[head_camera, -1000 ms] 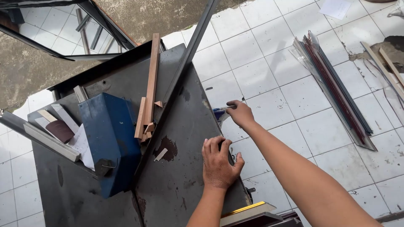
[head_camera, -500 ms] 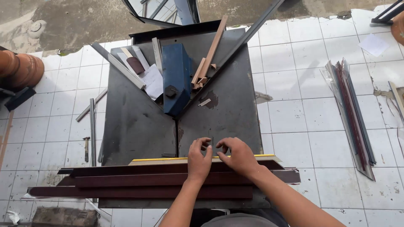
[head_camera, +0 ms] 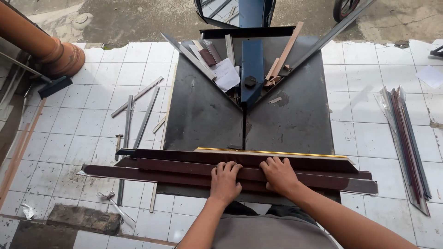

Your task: The person is measuring and marking wooden frame pieces on a miter cutting jig in preparation for cutting.

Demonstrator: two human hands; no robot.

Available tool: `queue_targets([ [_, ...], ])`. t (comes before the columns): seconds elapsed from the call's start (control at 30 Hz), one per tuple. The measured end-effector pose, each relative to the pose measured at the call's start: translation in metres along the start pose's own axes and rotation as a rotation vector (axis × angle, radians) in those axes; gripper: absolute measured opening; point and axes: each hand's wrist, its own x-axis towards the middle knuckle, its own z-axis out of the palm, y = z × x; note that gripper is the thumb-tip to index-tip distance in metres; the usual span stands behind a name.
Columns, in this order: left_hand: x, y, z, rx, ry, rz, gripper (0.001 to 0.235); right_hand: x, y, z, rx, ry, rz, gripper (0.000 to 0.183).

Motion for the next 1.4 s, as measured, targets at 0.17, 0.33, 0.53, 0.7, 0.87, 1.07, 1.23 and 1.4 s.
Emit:
queue_targets([
  [0.17,0.001,-0.032,0.001,0.120,0.052,0.139,0.052,-0.010,-0.022,-0.050,0.287,-0.054,0.137,0.049],
  [0.33,0.002,-0.072,-0.011,0.148,0.128,0.266,0.048,-0.011,-0.039,-0.068,0.353,0.013,0.199,0.048],
  [0.53,-0.008,-0.130,-0.042,0.200,0.203,0.271,0.050,-0.009,-0.018,-0.030,0.172,0.115,0.312,0.051],
  [0.7,-0.010,-0.148,-0.030,0.181,0.164,0.222,0.047,-0.022,-0.018,-0.026,0.132,0.212,0.373,0.048],
  [0.87,-0.017,-0.139,-0.008,0.182,0.117,0.238,0.045,-0.041,-0.021,0.007,0.086,0.205,0.410,0.047],
  [1.07,-0.017,-0.139,-0.006,0.184,0.147,0.156,0.043,-0.049,-0.018,0.020,0.127,0.289,0.401,0.044],
  [1.23,-0.025,-0.144,0.001,0.195,0.309,0.100,0.040,-0.050,-0.027,0.029,0.016,0.400,0.386,0.040],
  [1.4,-0.045,-0.143,0.022,0.268,0.385,0.297,0.036,-0.054,-0.043,0.034,-0.083,0.429,0.022,0.030],
])
